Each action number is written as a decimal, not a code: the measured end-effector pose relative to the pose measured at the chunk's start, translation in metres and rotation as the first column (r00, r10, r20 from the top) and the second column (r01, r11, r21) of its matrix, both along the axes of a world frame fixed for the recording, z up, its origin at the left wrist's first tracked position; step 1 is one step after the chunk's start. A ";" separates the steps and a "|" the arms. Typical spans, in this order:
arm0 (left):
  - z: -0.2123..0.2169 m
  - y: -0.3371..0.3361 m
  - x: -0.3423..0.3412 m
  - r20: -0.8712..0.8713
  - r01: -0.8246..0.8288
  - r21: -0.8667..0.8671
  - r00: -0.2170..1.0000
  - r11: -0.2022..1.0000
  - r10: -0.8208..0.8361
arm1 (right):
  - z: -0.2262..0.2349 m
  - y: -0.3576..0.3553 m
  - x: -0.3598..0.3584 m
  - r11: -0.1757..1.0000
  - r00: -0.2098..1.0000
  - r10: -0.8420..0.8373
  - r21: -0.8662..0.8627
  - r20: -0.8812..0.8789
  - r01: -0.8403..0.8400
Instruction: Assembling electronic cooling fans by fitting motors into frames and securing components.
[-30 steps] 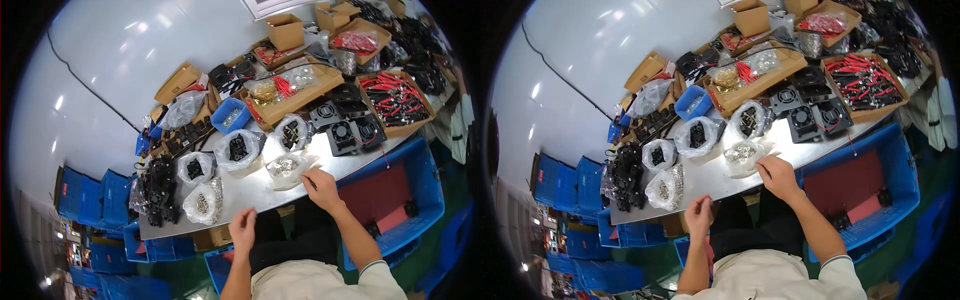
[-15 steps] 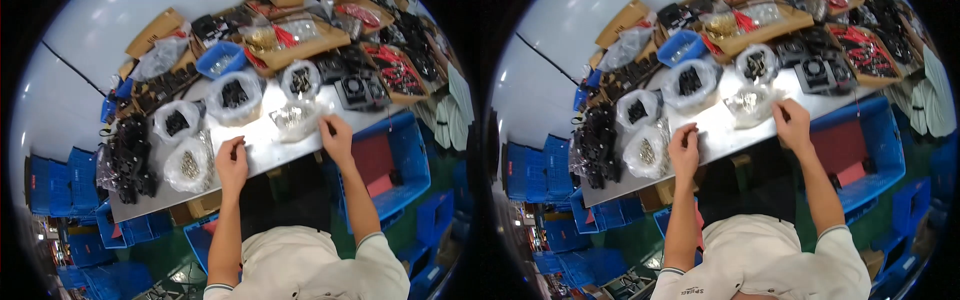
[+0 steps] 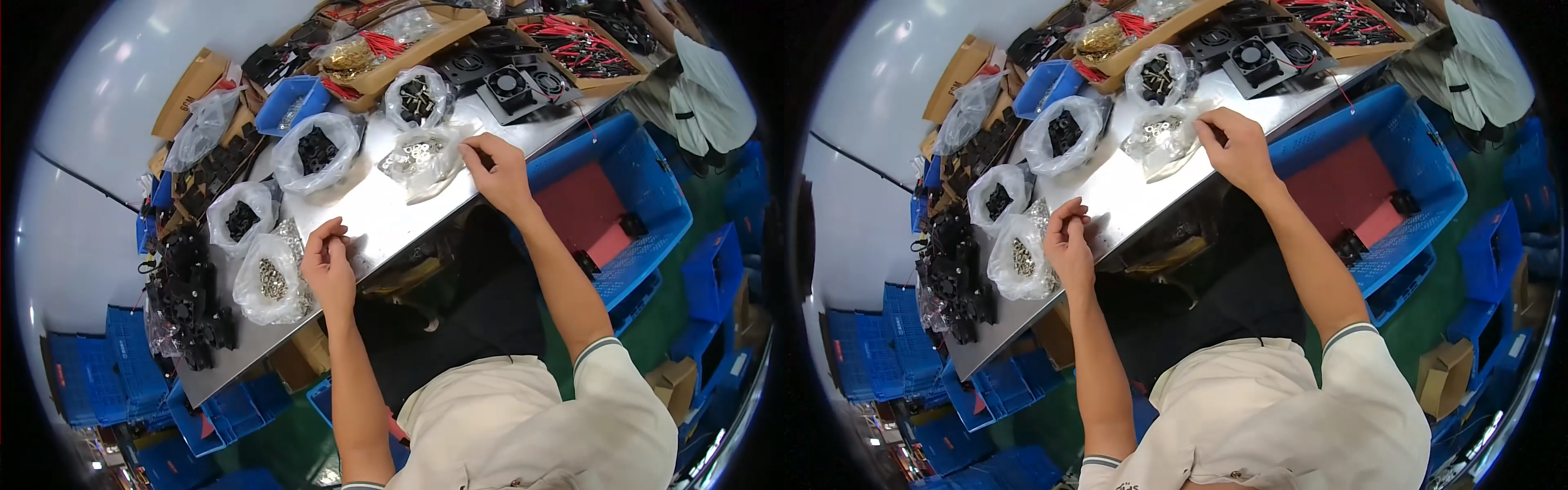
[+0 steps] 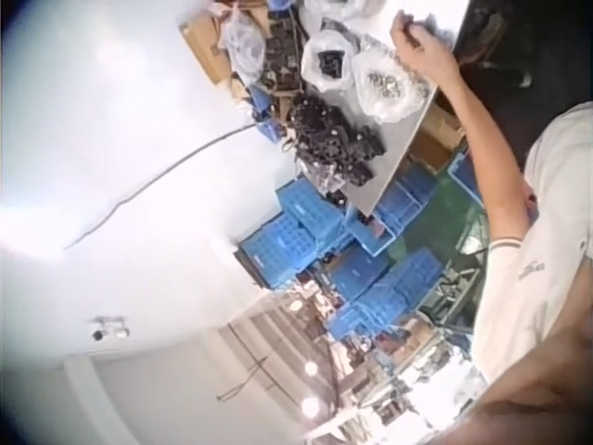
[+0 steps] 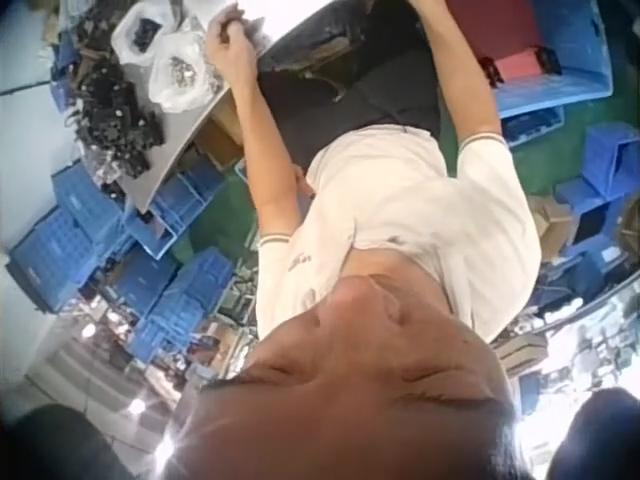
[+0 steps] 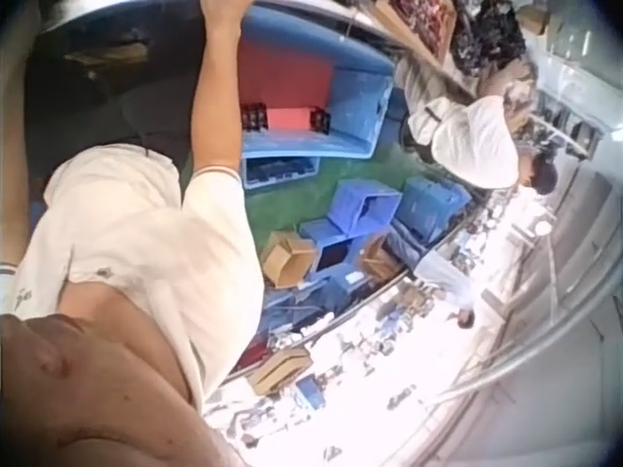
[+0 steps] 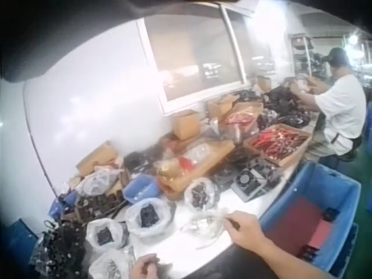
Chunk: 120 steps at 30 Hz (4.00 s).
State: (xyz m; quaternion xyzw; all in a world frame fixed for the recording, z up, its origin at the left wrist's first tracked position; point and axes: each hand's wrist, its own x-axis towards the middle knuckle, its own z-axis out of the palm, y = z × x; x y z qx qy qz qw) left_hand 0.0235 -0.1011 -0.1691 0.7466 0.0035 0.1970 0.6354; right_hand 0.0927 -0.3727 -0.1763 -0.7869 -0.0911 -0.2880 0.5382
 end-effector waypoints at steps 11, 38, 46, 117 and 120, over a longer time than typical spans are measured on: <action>0.001 -0.003 -0.008 -0.108 -0.078 0.072 0.990 0.994 0.085 | -0.004 0.001 -0.012 0.993 0.998 0.056 -0.108 0.042 -0.052; 0.011 -0.024 -0.002 -0.023 -0.247 0.306 0.964 0.920 0.266 | 0.114 -0.143 0.156 0.692 0.999 0.042 -0.721 0.005 -0.025; 0.019 -0.027 -0.001 -0.016 -0.156 0.420 0.984 0.894 0.180 | 0.080 -0.182 0.242 0.556 0.853 -0.058 -0.727 -0.518 -0.403; 0.038 -0.020 -0.013 -0.343 -0.151 -0.652 0.933 0.743 -0.111 | 0.069 0.020 0.109 0.768 0.993 0.077 -0.629 -0.091 -0.117; 0.023 -0.017 -0.007 -0.332 -0.177 -0.430 0.943 0.885 0.027 | 0.053 0.030 0.134 0.614 0.996 0.006 -0.786 -0.088 -0.073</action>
